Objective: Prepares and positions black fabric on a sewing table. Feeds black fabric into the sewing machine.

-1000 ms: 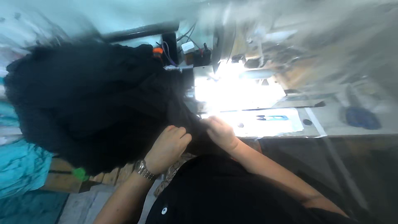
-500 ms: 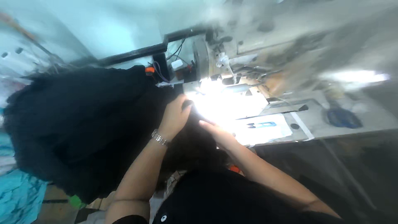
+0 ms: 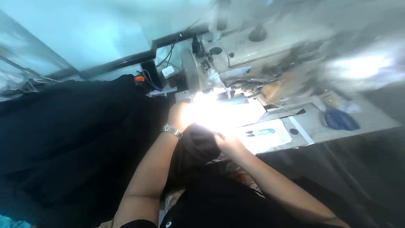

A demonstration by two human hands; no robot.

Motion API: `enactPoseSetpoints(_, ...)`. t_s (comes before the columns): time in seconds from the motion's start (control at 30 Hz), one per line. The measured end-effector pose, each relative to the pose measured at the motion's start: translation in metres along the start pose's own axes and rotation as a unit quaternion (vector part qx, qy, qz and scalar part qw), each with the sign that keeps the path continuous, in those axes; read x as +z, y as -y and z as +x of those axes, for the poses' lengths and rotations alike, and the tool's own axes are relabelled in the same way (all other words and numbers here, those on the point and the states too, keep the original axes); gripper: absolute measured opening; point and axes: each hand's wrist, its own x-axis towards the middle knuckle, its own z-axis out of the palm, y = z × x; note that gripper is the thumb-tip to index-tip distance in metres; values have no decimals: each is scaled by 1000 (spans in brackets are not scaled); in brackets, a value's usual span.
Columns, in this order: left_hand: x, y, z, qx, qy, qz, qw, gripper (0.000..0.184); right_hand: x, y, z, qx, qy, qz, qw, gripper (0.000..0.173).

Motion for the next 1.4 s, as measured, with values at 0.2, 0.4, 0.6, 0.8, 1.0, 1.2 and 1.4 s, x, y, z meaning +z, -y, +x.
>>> enactPoseSetpoints(0.2, 10, -5, 23, -51, -11, -107, 993, 26, -17, 7, 15, -21, 9, -204, 979, 27)
enactPoseSetpoints(0.4, 32, 16, 45, 6, -8, -90, 996, 33, -6, 2, 12, -92, -38, -208, 973, 25)
enactPoseSetpoints(0.6, 10, 0, 50, -1, 32, -79, 996, 34, -3, 3, 13, -94, -45, -207, 973, 26)
enactPoseSetpoints(0.8, 12, 9, 55, -51, 66, -152, 985, 25, -1, 2, 16, -81, -43, -209, 974, 24)
enactPoseSetpoints(1.0, 13, 10, 59, -37, 52, -127, 990, 27, -1, 3, 18, -67, -35, -230, 970, 25)
enactPoseSetpoints(1.2, 11, 23, 34, 67, -68, -76, 993, 34, -3, 0, 15, -92, -53, -223, 969, 24)
enactPoseSetpoints(1.4, 7, -5, -44, 76, -78, 27, 994, 20, -4, 5, 17, -63, -32, -189, 979, 25)
